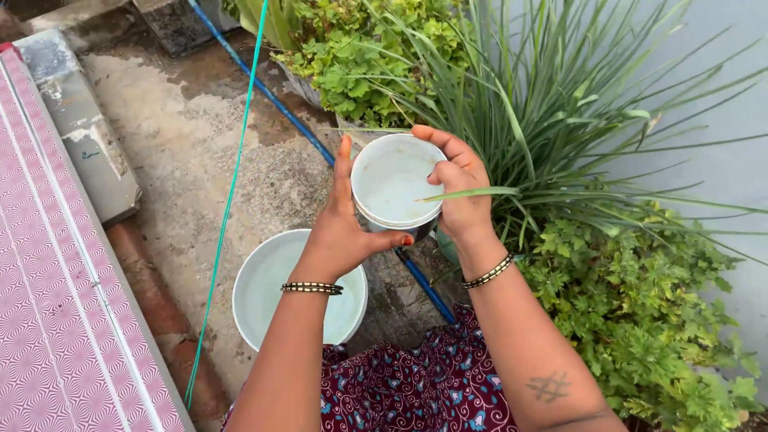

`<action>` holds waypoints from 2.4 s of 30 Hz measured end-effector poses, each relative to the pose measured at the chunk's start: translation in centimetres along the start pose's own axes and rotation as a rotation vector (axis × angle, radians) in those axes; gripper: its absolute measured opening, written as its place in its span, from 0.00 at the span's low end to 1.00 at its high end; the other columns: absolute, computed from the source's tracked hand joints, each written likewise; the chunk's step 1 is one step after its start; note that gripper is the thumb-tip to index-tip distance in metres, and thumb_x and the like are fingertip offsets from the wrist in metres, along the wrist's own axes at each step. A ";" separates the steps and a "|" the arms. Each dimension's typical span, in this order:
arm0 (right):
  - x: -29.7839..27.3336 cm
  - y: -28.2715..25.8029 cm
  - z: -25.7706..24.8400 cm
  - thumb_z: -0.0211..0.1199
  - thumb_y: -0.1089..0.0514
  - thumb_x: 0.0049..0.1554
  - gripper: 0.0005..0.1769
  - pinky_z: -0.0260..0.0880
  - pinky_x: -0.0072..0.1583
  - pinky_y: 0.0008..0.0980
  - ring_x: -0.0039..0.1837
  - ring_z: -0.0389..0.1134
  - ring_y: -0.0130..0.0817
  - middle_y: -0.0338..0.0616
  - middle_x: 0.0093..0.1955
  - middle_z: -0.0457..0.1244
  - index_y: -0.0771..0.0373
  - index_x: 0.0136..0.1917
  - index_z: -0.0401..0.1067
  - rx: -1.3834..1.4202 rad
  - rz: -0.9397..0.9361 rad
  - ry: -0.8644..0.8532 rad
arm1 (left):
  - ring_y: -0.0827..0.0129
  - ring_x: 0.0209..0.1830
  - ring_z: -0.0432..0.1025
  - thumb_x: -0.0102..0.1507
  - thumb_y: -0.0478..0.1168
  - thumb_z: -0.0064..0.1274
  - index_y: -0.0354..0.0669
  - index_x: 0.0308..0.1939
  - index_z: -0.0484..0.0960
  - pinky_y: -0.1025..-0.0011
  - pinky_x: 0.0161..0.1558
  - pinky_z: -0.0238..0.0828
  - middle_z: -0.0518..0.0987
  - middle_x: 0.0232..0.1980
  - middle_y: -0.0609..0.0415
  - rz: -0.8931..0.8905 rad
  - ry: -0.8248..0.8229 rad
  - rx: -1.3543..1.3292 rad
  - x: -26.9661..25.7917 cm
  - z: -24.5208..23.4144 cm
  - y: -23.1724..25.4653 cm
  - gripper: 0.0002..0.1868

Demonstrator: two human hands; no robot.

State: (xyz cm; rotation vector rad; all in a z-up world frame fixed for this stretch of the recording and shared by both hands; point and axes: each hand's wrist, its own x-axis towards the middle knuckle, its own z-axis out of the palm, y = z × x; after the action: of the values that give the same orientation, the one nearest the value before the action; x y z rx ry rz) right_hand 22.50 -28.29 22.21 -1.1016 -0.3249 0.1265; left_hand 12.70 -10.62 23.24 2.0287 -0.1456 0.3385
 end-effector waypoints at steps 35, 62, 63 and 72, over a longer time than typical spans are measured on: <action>-3.3 -2.8 -8.6 0.53 0.60 0.63 0.22 0.65 0.71 0.38 0.67 0.66 0.38 0.50 0.66 0.65 0.72 0.68 0.67 0.281 -0.114 0.242 | 0.57 0.77 0.67 0.43 0.41 0.79 0.41 0.82 0.47 0.62 0.76 0.64 0.68 0.77 0.44 0.173 0.084 -0.280 1.2 10.3 2.4 0.71; 4.4 7.8 -11.3 0.52 0.61 0.62 0.22 0.64 0.72 0.46 0.67 0.67 0.48 0.59 0.67 0.64 0.71 0.67 0.67 0.855 -0.230 0.605 | 0.60 0.72 0.70 0.42 0.38 0.76 0.40 0.82 0.49 0.65 0.73 0.67 0.71 0.74 0.45 0.143 0.067 -0.029 4.1 11.1 3.6 0.69; 4.3 7.6 -11.2 0.52 0.62 0.62 0.22 0.64 0.72 0.44 0.68 0.67 0.48 0.58 0.68 0.65 0.72 0.67 0.67 0.841 -0.219 0.621 | 0.60 0.72 0.69 0.42 0.37 0.77 0.40 0.81 0.49 0.64 0.73 0.67 0.71 0.74 0.45 0.148 0.065 -0.036 4.2 11.1 3.5 0.70; 3.9 5.2 -10.6 0.51 0.66 0.61 0.20 0.68 0.68 0.43 0.64 0.68 0.45 0.56 0.64 0.65 0.67 0.66 0.68 0.871 -0.231 0.709 | 0.60 0.76 0.66 0.43 0.36 0.76 0.40 0.83 0.49 0.63 0.77 0.64 0.67 0.77 0.47 0.131 0.037 -0.142 4.5 11.4 2.9 0.70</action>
State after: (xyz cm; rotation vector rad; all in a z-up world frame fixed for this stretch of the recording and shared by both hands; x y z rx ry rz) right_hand 29.91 -34.00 13.98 -0.1924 0.2409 -0.3075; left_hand 18.23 -21.88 22.15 1.8760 -0.2724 0.4358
